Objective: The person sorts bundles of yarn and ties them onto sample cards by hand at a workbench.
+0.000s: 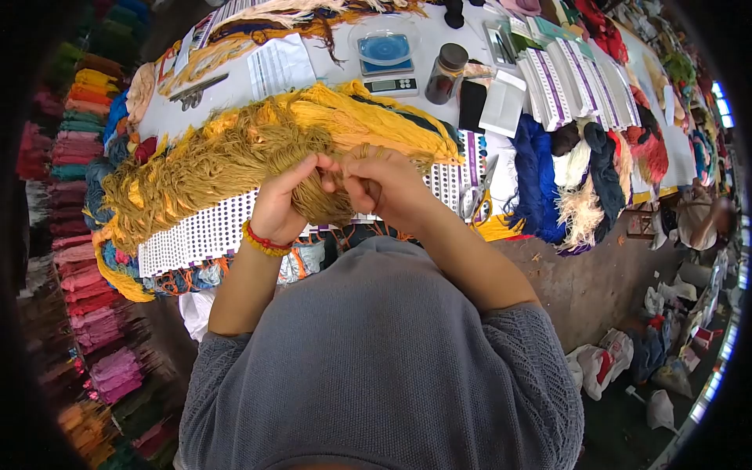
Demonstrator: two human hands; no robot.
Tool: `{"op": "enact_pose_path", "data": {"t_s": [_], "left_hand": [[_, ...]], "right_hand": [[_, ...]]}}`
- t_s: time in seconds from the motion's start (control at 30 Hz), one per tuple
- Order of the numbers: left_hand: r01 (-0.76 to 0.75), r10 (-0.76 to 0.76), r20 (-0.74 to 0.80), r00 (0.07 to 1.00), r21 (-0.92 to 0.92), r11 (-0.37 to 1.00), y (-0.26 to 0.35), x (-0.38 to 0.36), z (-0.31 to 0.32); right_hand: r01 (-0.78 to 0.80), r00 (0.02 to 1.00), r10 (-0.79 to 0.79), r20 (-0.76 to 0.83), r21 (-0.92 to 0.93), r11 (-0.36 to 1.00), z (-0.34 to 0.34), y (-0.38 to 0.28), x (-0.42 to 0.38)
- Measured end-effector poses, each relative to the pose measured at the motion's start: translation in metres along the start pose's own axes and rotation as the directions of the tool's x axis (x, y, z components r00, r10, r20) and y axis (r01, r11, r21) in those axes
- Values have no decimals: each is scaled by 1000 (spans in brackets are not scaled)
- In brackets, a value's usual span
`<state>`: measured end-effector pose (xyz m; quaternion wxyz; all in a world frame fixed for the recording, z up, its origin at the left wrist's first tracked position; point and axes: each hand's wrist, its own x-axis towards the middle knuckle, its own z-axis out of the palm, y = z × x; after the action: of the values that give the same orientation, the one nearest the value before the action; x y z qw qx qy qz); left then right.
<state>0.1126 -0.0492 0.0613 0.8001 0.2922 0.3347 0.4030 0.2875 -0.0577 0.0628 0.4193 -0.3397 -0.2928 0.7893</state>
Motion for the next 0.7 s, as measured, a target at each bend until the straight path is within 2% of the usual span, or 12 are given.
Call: {"op": "enact_pose_path", "data": {"t_s": [0.07, 0.1, 0.13, 0.2, 0.23, 0.27, 0.3, 0.33, 0.37, 0.43, 0.5, 0.7], "left_hand": [[1, -1, 5, 1000, 0, 1000, 1, -1, -1], [28, -19, 82, 996, -111, 993, 3, -2, -1], [63, -28, 159, 987, -218, 974, 4, -2, 0], [64, -31, 161, 986, -199, 978, 4, -4, 2], [65, -35, 165, 986, -179, 982, 3, -4, 4], [65, -35, 167, 985, -179, 982, 2, -5, 7], [54, -39, 124, 991, -127, 990, 2, -7, 10], [45, -39, 80, 996, -74, 996, 2, -8, 12], [44, -38, 80, 996, -74, 996, 0, -7, 10], [14, -21, 181, 983, 39, 999, -5, -6, 6], [23, -28, 142, 989, 33, 999, -6, -8, 9], [3, 0, 53, 999, -47, 999, -7, -10, 3]], "right_hand": [[-76, 945, -63, 321, 404, 912, -6, 6, 0], [-161, 880, -143, 453, 568, 807, -8, 6, 0], [-163, 879, -141, 454, 566, 808, -8, 5, 0], [-88, 900, -169, 402, 548, 832, -5, -1, -2], [-35, 931, -105, 351, 371, 928, -2, -8, -3], [-33, 931, -106, 350, 371, 928, 2, -6, -1], [108, 982, -110, 152, 19, 994, 10, 0, 2], [159, 982, -184, -38, -354, 922, 15, 3, 3], [115, 990, -138, -23, -420, 900, 14, 3, 1], [106, 992, -129, -13, -493, 864, 16, 6, 0], [98, 993, -119, -1, -562, 821, 15, 10, 0], [251, 964, -265, 8, -355, 901, 10, 21, 1]]}}
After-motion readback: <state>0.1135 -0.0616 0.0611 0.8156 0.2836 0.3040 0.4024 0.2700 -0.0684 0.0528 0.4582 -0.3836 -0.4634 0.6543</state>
